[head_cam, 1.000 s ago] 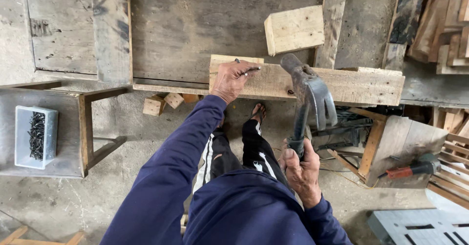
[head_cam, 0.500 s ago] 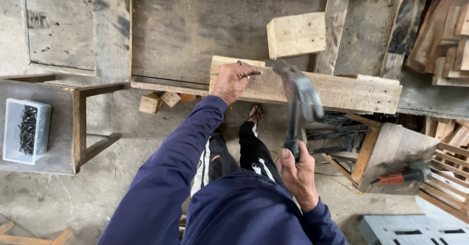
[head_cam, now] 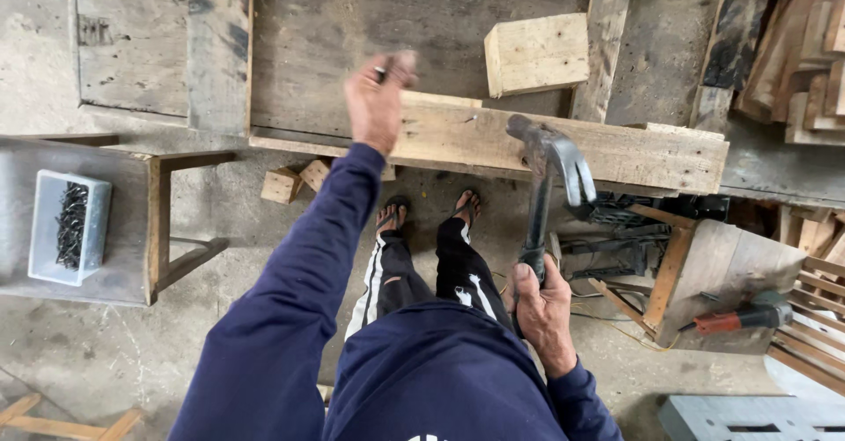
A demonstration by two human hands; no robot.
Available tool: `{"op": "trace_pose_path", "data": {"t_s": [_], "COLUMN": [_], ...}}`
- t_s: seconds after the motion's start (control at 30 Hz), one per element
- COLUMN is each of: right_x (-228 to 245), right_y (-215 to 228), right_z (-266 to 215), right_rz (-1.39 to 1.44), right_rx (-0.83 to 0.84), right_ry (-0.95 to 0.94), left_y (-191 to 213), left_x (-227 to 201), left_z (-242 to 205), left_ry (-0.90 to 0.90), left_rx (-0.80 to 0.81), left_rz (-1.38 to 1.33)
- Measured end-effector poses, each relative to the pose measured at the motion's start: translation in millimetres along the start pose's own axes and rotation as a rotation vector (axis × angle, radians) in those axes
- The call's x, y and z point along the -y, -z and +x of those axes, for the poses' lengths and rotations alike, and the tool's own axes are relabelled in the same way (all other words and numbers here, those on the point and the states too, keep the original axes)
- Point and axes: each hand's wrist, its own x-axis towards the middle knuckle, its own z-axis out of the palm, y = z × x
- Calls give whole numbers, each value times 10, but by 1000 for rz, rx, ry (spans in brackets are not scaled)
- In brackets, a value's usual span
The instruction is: The person assembles wooden blocks by placing them on a workbench and securing them with nails using a hammer. The person repeatedly positions the blocks, hammers nails into them, and adjusts their placement to ensure alignment.
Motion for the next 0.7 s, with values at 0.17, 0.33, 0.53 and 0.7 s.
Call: {"op": "trace_pose_path", "data": {"t_s": [0.17, 0.33, 0.53, 0.7], "right_x": [-227, -465, -648, -591], "right_y": [-147, -237, -269, -229], "right_z": [-21, 40, 123, 115], "right_rz": [-58, -119, -106, -123], "right_rx": [-48, -63, -28, -32], "right_ry": [-151, -212, -211, -212], "left_y": [488, 456, 490, 343], "left_x": [-286, -169, -36, 26], "left_z": [-129, -359, -399, -318], "left_ry": [248, 195, 302, 211], "left_rx": [102, 136, 54, 3], "left_rz": [818, 909, 749, 810]}}
